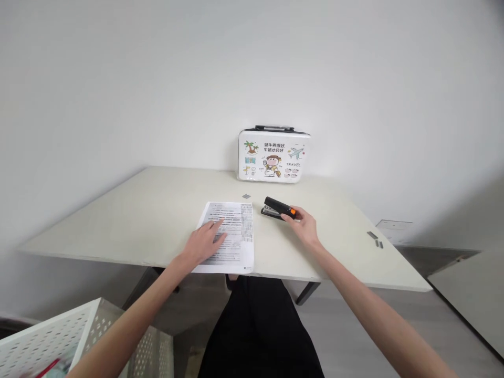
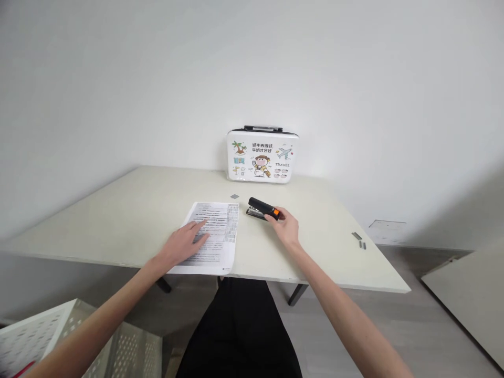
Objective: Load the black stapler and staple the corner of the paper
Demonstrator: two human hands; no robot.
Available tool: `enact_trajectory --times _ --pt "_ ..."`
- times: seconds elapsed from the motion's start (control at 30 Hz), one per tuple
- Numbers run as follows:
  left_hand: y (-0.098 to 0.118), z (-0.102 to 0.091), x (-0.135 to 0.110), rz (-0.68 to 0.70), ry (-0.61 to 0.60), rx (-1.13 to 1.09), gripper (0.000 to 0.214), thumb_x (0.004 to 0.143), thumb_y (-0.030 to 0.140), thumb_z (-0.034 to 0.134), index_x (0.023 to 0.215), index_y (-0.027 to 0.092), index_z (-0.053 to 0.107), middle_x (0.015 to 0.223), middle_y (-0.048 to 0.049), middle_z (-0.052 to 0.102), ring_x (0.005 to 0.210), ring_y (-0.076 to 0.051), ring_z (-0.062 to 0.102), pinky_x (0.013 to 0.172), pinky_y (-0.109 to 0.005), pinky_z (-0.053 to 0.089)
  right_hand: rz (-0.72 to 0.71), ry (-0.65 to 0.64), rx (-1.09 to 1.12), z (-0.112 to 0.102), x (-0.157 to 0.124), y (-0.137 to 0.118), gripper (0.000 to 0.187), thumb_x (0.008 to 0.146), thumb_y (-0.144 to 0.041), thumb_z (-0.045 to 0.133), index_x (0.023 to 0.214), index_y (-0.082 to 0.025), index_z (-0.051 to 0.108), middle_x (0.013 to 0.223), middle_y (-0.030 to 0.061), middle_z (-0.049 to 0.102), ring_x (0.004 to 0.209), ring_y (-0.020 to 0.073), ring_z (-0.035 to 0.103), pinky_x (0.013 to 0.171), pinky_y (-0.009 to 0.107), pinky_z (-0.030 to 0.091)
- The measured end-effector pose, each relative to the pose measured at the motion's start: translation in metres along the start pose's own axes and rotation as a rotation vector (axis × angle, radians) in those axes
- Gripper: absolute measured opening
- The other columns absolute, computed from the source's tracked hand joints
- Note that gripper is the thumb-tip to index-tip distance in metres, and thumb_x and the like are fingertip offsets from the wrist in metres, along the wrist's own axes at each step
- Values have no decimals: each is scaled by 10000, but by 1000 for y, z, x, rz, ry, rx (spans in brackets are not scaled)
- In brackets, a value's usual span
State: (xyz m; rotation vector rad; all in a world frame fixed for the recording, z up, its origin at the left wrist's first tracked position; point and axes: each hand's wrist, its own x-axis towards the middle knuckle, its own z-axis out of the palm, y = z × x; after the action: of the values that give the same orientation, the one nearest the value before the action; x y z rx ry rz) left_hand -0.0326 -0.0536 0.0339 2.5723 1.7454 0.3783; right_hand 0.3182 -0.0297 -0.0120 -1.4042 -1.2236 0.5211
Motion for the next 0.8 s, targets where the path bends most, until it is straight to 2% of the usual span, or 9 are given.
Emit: enact_trajectory --times 0.13,0.4,0.63,0.73,0.8 --pt "-8 5 -16 54 -57 33 512 1074 414 375 1463 169 600 1397 -152 672 1232 -332 674 1013 -449 539 52 -18 -32 18 29 16 522 704 -573 821 1106 -244 770 1082 65 797 1018 292 711 1004 465 530" --pt "-3 7 -27 99 -35 11 486 1081 395 378 1457 188 606 1393 -135 681 1198 -318 689 965 -446 563 56 -99 -30 46 66 33 545 686 -565 819 1112 -230 757 1118 78 798 1030 286 729 1000 454 544" --pt "-3 6 -26 92 -59 -88 470 1059 408 411 1430 216 628 1357 -135 698 1164 -330 695 949 -458 561 -36 -253 -45 95 86 16 444 723 -489 811 1090 -246 757 1066 36 809 984 256 732 996 462 549" --pt "-3 1 -25 86 -62 -182 471 1031 439 453 1405 230 648 1346 -129 698 1189 -338 675 973 -462 543 -102 -287 -50 96 81 4 447 746 -427 811 1141 -232 735 1178 64 788 1091 262 715 1054 460 521" --pt "2 -4 -23 41 -60 -314 471 1009 455 490 1387 230 658 1199 -113 732 1083 -311 695 921 -433 548 -165 -246 -66 84 69 -7 505 778 -420 794 1225 -209 694 1301 108 742 1210 283 675 1102 485 487"
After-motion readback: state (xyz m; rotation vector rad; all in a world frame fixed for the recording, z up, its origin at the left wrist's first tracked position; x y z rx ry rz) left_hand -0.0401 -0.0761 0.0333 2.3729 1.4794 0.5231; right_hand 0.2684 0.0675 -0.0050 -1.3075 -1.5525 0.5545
